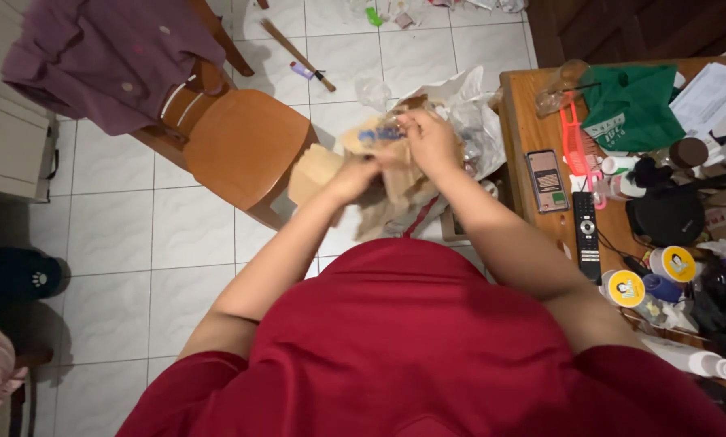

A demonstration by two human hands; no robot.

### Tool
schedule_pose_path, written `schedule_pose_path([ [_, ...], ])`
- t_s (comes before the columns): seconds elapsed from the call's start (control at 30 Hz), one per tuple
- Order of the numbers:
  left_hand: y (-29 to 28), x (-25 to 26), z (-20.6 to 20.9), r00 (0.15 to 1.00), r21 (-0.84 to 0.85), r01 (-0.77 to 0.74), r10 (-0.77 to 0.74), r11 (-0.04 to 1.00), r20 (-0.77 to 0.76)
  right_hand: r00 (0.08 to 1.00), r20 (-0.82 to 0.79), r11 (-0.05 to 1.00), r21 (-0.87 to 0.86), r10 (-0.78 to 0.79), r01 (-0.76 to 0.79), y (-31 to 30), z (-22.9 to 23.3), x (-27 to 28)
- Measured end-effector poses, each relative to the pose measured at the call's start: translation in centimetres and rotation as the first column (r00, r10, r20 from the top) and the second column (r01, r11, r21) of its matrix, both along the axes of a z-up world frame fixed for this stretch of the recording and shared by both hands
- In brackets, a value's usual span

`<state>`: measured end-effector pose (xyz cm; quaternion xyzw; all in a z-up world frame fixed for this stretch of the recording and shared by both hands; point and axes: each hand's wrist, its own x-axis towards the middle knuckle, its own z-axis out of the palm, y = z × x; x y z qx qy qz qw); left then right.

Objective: Sort various trash items and packages into a white plastic bag.

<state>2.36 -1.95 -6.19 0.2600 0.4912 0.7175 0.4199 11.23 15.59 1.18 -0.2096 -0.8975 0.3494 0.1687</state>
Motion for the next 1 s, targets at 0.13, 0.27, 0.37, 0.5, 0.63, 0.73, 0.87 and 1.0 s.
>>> schedule_pose_path([
  [0.13,0.5,4.0,9.3,0.843,-0.551,-0.045,-0.264,0.833,-0.468,0.995,-0.094,0.935,0.348,-0.029,0.06,1.6,-1.2,0.3],
  [0.27,1.2,4.5,6.4,0.75,-0.503,-0.257,-0.158,0.825,-0.642,0.996,-0.018,0.947,0.308,-0.085,0.087,3.9,0.1,0.5],
  [0.37,0.7,4.9,7.3,0.809,-0.479,-0.15,-0.172,0.865,-0.563,0.999,0.038,0.961,0.277,-0.032,0.021,8.4,-2.7,0.5],
  [0.5,-0.6,5.2,9.6,0.74,-0.476,0.039,-0.346,0.879,-0.577,0.949,0.155,0.863,-0.396,-0.274,0.313,16.2,-6.6,1.4],
  [0.63,-2.2,4.5,8.7,0.854,-0.227,0.157,-0.248,0.961,-0.458,0.976,0.108,0.978,0.104,-0.19,0.179,18.9,-5.5,2.8],
  [0.73,-3.9,4.2,11.0,0.891,-0.373,0.208,-0.332,0.904,-0.309,0.986,0.115,0.992,0.04,-0.12,0.116,20.3,-8.6,0.6],
  [0.87,-5.3,3.9,12.7,0.779,-0.474,0.228,-0.451,0.851,-0.436,0.955,0.023,0.954,0.057,-0.297,0.295,22.2,-12.4,-0.6],
  [1.0,-6.1,2.6,12.9,0.778,-0.424,0.307,-0.481,0.852,-0.404,0.841,-0.047,0.835,0.102,-0.539,0.541,23.1,-13.0,-1.4],
])
